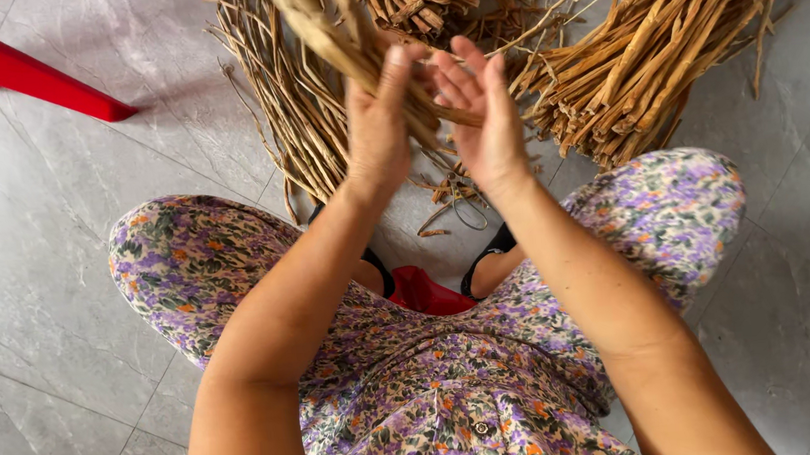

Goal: The person sits on the floor and uses scissors to cut dried plant stems into shorter pieces. The cut pieces are dropped onto the floor, accumulating in a pile.

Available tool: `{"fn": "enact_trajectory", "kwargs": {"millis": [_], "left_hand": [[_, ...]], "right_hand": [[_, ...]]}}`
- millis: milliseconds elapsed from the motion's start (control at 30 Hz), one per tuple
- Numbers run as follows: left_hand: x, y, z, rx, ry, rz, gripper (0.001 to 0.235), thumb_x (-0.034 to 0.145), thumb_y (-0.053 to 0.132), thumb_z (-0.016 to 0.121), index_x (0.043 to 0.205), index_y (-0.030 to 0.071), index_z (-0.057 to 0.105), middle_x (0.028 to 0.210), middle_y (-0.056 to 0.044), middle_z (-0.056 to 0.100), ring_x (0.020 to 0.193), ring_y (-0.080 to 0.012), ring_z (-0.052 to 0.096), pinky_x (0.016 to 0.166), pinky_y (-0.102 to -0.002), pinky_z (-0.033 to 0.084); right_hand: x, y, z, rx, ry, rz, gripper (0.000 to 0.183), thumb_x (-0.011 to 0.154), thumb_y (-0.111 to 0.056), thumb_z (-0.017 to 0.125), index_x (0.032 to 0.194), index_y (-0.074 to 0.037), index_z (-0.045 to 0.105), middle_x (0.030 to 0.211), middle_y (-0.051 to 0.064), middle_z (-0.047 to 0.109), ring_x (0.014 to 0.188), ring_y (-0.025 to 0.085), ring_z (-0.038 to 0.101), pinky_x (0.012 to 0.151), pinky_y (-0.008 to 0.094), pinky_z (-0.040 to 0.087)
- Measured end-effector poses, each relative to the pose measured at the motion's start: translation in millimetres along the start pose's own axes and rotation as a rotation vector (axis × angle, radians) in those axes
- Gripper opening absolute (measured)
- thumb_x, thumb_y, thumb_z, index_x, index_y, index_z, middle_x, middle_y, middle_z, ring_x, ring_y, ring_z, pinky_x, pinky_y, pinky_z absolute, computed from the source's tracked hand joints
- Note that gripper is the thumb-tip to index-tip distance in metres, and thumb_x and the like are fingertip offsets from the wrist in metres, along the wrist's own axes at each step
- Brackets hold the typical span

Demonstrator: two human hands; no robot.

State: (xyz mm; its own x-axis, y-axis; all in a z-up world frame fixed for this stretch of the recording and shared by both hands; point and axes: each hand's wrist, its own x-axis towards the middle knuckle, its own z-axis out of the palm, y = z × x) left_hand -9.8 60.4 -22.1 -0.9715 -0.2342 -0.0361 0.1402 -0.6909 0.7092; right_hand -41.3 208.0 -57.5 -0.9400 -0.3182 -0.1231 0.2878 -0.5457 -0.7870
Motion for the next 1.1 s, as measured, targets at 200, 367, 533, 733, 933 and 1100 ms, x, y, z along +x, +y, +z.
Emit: {"fn": "enact_trajectory", "kwargs": {"millis": [200, 367, 533, 733, 933, 1100], "left_hand": [[-5, -1, 10, 0.039, -0.040, -0.079, 0.023, 0.106, 0.022, 0.061, 0.119, 0.003, 0.061, 0.085, -0.005, 0.067, 0.069, -0.0142, 0.061, 0.058, -0.029, 0.054], [-25, -5, 13, 0.427, -0.258, -0.335, 0.023, 0.102, 0.028, 0.059, 0.109, 0.007, 0.057, 0.066, 0.000, 0.055, 0.051, -0.0112, 0.053, 0.043, -0.027, 0.043], [-58, -32, 16, 0.639, -0.376, -0.503, 0.032, 0.104, 0.036, 0.060, 0.106, 0.005, 0.057, 0.065, 0.005, 0.048, 0.055, -0.0078, 0.044, 0.046, -0.027, 0.037], [-75, -29, 24, 0.876, -0.406, -0.288, 0.042, 0.108, 0.043, 0.055, 0.104, 0.001, 0.057, 0.067, 0.002, 0.051, 0.061, -0.0075, 0.047, 0.053, -0.028, 0.042], [-88, -20, 26, 0.878, -0.485, -0.416, 0.047, 0.102, 0.048, 0.051, 0.119, 0.004, 0.056, 0.065, 0.001, 0.046, 0.057, -0.0087, 0.043, 0.050, -0.028, 0.039], [-72, -29, 5, 0.913, -0.410, -0.616, 0.039, 0.101, 0.046, 0.047, 0.119, 0.012, 0.057, 0.066, 0.002, 0.055, 0.050, -0.0113, 0.048, 0.043, -0.029, 0.044]], "right_hand": [[2, -33, 50, -0.315, -0.138, 0.022, 0.090, 0.096, -0.068, 0.060, 0.152, 0.000, 0.046, 0.141, 0.015, 0.065, 0.130, 0.024, 0.063, 0.115, 0.035, 0.049], [10, -80, 53, -0.406, -0.353, 0.055, 0.099, 0.085, -0.060, 0.077, 0.154, -0.001, 0.036, 0.129, 0.015, 0.069, 0.117, 0.022, 0.069, 0.101, 0.032, 0.056], [13, -95, 38, -0.136, -0.243, 0.064, 0.052, 0.097, -0.053, 0.071, 0.123, -0.011, 0.057, 0.072, -0.003, 0.052, 0.058, 0.007, 0.045, 0.061, 0.028, 0.047], [24, -87, 18, -0.013, -0.043, 0.036, 0.045, 0.104, -0.053, 0.056, 0.080, -0.017, 0.045, 0.057, -0.007, 0.032, 0.042, 0.007, 0.026, 0.043, 0.027, 0.028], [36, -108, -18, 0.170, -0.004, -0.025, 0.045, 0.106, -0.053, 0.053, 0.083, -0.015, 0.048, 0.063, -0.006, 0.034, 0.049, 0.007, 0.032, 0.046, 0.025, 0.033], [42, -112, -17, 0.136, -0.281, -0.203, 0.053, 0.117, -0.051, 0.058, 0.075, -0.019, 0.055, 0.060, -0.010, 0.046, 0.050, 0.004, 0.044, 0.049, 0.022, 0.037]]}}
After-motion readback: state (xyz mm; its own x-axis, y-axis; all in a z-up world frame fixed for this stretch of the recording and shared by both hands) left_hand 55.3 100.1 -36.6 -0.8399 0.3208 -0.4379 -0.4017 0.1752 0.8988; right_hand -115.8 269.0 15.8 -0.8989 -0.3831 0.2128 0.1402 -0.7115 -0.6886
